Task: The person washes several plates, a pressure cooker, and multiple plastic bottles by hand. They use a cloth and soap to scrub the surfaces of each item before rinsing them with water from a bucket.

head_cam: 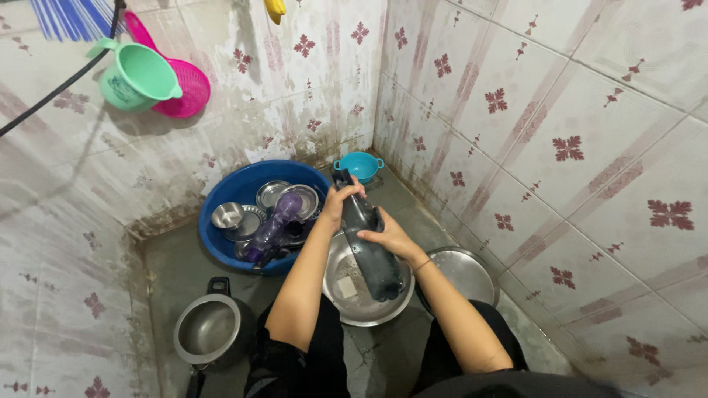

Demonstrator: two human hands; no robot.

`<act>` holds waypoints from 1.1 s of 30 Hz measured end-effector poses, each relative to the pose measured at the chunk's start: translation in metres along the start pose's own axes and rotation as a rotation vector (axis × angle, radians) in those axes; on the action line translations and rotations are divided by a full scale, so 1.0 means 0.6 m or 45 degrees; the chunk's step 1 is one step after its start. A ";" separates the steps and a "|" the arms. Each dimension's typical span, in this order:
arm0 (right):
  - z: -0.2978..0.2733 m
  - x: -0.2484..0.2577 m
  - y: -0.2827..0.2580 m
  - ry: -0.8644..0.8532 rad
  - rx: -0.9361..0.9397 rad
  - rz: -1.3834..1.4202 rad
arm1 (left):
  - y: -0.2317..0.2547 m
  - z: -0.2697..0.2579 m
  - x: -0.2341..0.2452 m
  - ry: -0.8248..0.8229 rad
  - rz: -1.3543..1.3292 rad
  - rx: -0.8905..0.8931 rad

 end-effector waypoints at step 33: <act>0.045 0.007 0.013 0.078 -0.039 -0.630 | -0.001 -0.003 0.127 0.745 0.333 -0.206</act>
Point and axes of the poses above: each hand's wrist, its own z-axis towards the middle knuckle, its own x-axis out of the back of the hand, y = z × x, the point moved 9 cm from there along z, towards the middle knuckle, and after that the axes turned 11 degrees about -y, right-handed, at the moved point
